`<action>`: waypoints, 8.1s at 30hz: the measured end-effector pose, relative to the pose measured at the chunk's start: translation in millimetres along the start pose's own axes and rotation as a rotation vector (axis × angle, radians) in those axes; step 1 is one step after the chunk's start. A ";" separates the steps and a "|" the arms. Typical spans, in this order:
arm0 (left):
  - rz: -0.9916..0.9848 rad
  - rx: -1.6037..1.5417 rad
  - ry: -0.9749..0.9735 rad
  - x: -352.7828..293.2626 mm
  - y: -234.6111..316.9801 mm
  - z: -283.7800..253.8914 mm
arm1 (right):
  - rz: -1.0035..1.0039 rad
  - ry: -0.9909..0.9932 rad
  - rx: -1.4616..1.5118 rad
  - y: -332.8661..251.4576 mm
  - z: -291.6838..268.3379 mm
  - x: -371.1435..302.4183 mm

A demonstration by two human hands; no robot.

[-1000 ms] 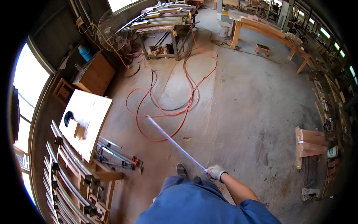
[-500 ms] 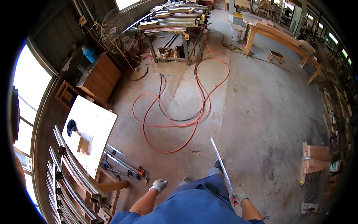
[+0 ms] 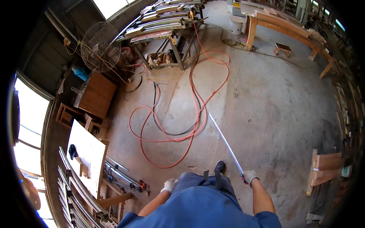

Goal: The person repeatedly picks up long wooden planks from a pallet and carries them to a workbench, stacking them in a neat pile. The person then uses a tape measure to measure the length of the stacked planks.

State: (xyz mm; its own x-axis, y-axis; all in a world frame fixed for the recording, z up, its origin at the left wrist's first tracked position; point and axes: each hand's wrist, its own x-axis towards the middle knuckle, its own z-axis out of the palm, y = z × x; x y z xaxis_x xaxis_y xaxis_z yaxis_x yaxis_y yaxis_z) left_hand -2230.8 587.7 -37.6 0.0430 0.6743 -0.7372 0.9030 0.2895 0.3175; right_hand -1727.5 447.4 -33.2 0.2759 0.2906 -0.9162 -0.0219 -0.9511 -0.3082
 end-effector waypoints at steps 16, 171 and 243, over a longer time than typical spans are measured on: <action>0.261 0.326 -0.288 204.5 111.6 -13.9 | -0.158 -0.008 0.021 -266.2 -65.2 51.6; -0.573 -1.998 1.134 181.1 866.7 65.8 | -0.301 -1.077 -1.618 -746.9 -240.6 148.1; -1.431 -1.997 0.810 -396.7 -263.0 405.6 | 0.324 -1.208 -0.724 147.4 885.4 -421.3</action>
State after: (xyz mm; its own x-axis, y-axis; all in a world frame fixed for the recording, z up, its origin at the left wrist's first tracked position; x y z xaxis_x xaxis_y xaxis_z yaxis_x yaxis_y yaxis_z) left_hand -2312.0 -31.5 -70.5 -0.3888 -0.4680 -0.7936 -0.9213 0.1949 0.3364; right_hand -2697.7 277.8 80.7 -0.6201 -0.3832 -0.6846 0.6590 -0.7279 -0.1895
